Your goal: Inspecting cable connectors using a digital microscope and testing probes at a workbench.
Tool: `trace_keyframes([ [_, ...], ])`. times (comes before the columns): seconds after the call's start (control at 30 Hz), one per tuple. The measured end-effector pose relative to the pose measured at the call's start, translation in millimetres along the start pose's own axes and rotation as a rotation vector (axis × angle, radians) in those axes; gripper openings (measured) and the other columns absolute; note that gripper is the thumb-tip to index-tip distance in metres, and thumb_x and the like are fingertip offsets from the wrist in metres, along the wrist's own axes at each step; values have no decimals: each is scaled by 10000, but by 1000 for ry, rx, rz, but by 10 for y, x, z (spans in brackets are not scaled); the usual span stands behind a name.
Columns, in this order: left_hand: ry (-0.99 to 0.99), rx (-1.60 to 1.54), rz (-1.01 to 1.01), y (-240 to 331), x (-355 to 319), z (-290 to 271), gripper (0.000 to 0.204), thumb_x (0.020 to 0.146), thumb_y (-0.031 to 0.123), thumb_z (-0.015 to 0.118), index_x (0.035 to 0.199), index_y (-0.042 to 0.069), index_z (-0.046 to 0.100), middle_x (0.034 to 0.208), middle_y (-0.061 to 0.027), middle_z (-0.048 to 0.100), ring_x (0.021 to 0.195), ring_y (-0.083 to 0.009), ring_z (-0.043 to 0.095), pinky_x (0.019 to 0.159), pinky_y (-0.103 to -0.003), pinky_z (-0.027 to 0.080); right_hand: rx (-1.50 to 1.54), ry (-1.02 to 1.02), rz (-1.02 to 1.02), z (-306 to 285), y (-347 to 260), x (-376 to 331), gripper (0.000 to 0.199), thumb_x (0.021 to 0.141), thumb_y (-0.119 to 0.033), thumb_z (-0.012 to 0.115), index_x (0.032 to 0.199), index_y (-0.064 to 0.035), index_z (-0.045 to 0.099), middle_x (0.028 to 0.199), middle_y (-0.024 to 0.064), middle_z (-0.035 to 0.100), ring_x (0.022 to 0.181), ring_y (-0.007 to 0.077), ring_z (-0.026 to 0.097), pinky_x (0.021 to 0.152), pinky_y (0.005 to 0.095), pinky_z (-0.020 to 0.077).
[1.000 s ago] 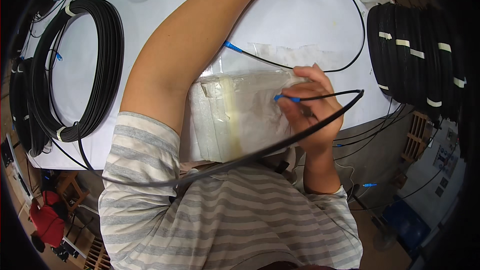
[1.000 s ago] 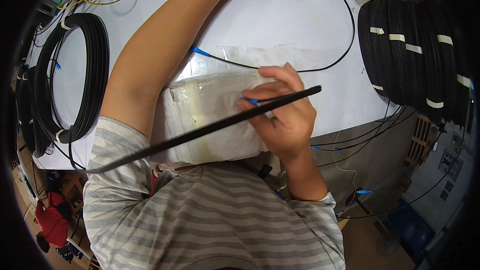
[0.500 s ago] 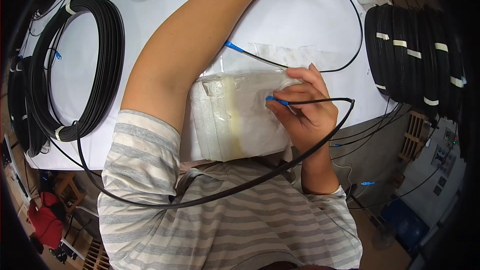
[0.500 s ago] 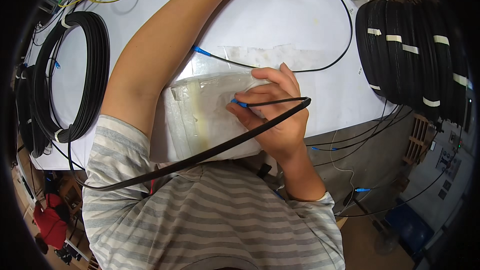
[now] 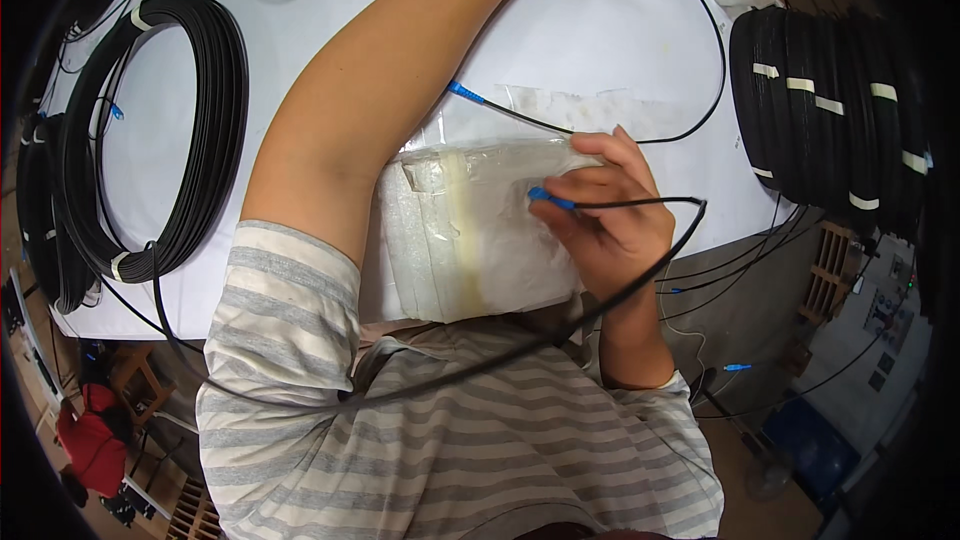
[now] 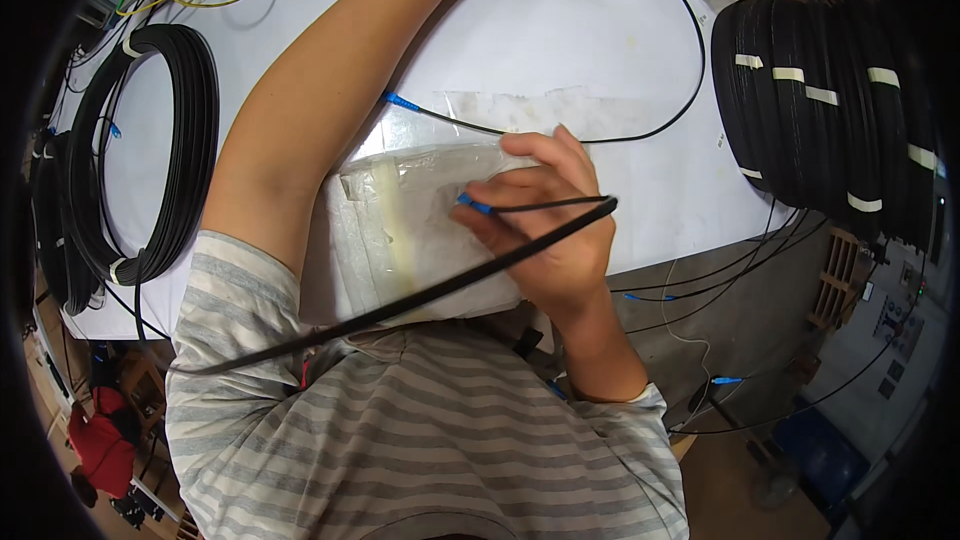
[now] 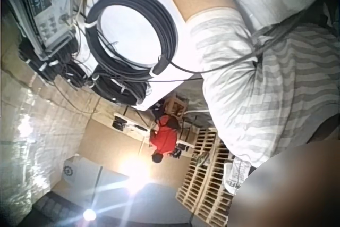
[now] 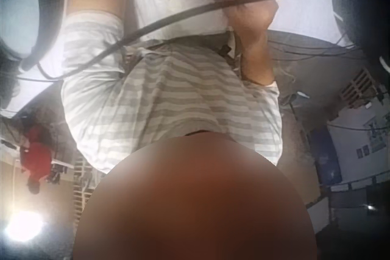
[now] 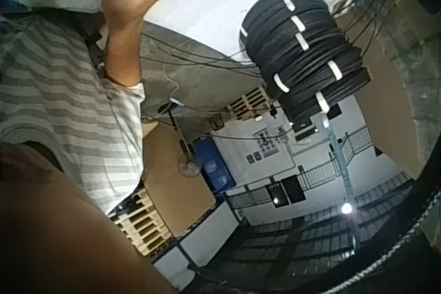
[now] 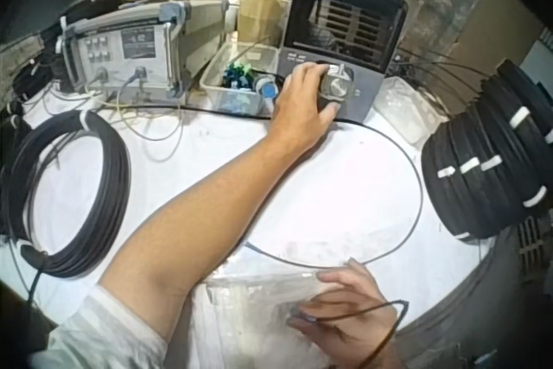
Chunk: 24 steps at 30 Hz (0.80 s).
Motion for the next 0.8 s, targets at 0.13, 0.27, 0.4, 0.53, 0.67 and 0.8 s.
trace_keyframes([
  [0.13,-52,17,-60,52,-7,-16,625,851,105,777,1403,37,491,1388,-171,493,1311,-359,485,1119,-438,417,80,7,-48,-7,7,-4,230,664,-125,926,835,-84,779,895,45,748,1056,230,696,1103,587,390],
  [0.27,-8,28,7,76,3,-30,625,857,107,775,1407,40,488,1391,-168,491,1313,-357,485,1124,-437,415,34,149,40,-56,93,-57,202,687,-77,904,831,-51,765,843,43,742,1078,231,682,1100,592,393],
  [0.4,-60,4,-68,74,-10,-34,622,864,107,769,1412,44,482,1401,-164,485,1322,-355,481,1133,-440,410,22,5,-85,16,-42,15,199,700,-106,907,834,-58,769,818,49,730,1089,252,675,1101,601,392],
  [0.53,-63,35,-74,74,-8,-31,629,862,107,771,1417,47,481,1405,-164,484,1326,-352,481,1134,-440,410,58,89,10,-46,34,-20,189,700,-96,907,819,-71,762,814,46,730,1079,250,682,1090,598,405],
  [0.67,-53,41,-50,85,-5,-27,635,862,108,772,1422,48,479,1408,-162,485,1325,-349,481,1136,-438,411,23,192,51,-65,83,-50,183,703,-91,905,811,-74,758,819,41,736,1076,246,684,1084,587,414],
  [0.8,-70,23,-82,74,-13,-34,631,863,108,772,1419,49,481,1410,-160,485,1326,-347,481,1136,-436,411,2,15,-75,4,-64,11,177,704,-84,901,783,-72,742,840,30,750,1080,252,683,1084,574,419],
])
Point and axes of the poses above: each hand's wrist, its own x-axis towards the middle knuckle, its own z-axis out of the palm, y = z × x, the point moved 6 cm from there along x, towards the middle knuckle
